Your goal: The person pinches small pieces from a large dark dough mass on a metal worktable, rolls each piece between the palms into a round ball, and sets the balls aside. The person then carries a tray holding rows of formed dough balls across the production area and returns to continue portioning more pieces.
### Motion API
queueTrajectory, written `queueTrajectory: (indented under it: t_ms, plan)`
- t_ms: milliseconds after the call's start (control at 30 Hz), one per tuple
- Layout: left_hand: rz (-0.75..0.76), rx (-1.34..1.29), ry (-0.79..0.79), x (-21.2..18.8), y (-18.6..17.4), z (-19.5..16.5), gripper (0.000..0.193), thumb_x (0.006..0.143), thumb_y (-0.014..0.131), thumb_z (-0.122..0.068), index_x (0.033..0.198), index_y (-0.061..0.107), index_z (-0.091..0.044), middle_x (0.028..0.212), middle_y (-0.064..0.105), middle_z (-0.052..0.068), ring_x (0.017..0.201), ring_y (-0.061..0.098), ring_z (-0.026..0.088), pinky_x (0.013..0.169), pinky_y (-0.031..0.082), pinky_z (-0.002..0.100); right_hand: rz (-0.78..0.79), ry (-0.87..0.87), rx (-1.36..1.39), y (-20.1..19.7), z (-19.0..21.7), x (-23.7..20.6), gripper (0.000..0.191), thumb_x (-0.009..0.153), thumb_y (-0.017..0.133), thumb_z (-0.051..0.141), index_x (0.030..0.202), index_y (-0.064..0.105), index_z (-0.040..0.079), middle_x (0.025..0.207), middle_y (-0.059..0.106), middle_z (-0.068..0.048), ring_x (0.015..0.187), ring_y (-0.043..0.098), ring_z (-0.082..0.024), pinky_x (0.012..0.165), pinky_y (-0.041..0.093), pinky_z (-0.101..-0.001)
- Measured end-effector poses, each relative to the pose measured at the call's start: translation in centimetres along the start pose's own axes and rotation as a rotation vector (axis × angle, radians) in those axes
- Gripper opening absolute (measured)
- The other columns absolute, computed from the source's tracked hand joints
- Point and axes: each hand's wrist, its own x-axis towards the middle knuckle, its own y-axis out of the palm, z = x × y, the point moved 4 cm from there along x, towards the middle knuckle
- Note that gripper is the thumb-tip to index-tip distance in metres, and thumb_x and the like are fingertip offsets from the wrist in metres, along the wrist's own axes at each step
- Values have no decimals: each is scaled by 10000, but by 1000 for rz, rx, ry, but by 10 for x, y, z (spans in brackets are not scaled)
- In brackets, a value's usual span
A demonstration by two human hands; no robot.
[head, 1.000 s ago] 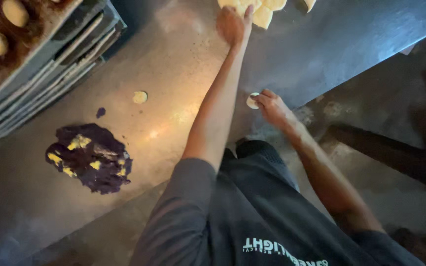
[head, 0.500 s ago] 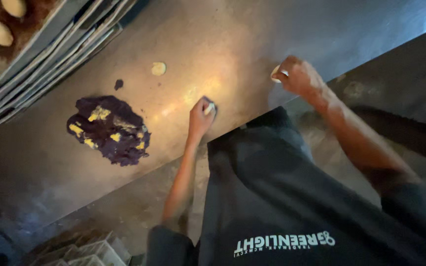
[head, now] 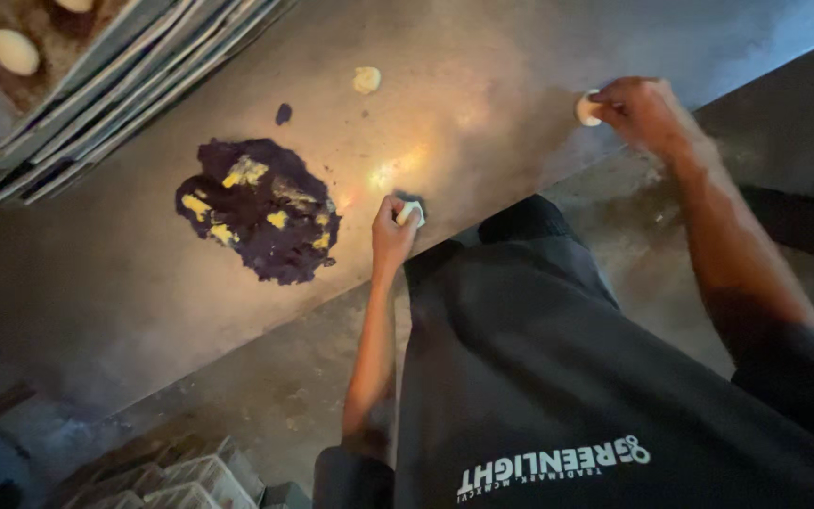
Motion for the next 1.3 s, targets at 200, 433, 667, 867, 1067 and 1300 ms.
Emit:
queueTrajectory:
  t_ms: [200,433,667,867,1067,1300]
  plan:
    - [-11,-21,-18,0,-10,-10,246,869,729,-135,879,493,-67,751,528,24,713,533,126,663,487,301,-16,-14,-43,-4,-3,7,127,962,764,64,1079,757,15,1098,726,-177,957,709,-354,862,577,-442]
    - [-44,-100,-32,-7,14,-18,268,912,743,-164,881,490,-80,766,491,-19,715,491,95,645,458,281,-255,10,66,-53,-48,17,154,939,739,12,1083,785,38,1026,713,-187,972,702,-373,858,578,-454]
    - [-131,-115,-139,-18,46,-32,255,919,767,-171,941,531,-77,835,514,-7,769,494,91,680,455,268,-145,-193,-171,-54,-43,41,596,1056,700,270,1592,513,90,1681,399,-200,1571,345,-414,1300,306,-536]
    - [-193,-548,-275,-41,60,-36,415,911,687,-96,1282,520,-178,1032,685,51,917,651,131,823,548,277,36,-233,-166,-29,-36,70,673,1086,574,433,1635,437,68,1719,267,-226,1590,151,-395,1215,41,-651]
    - [-167,-1051,-302,-53,55,-5,202,977,612,-95,1175,628,-63,1110,689,75,999,667,179,891,570,312,50,-197,239,-56,-77,71,470,1206,441,374,1606,488,131,1725,415,-95,1673,306,-330,1395,210,-530]
    - [-142,-1038,-317,-44,27,10,128,1045,605,-108,1171,583,-120,1031,655,44,871,639,140,688,533,283,116,90,-57,3,-63,25,480,939,743,164,1399,613,123,1381,555,-275,1123,610,-472,914,555,-520]
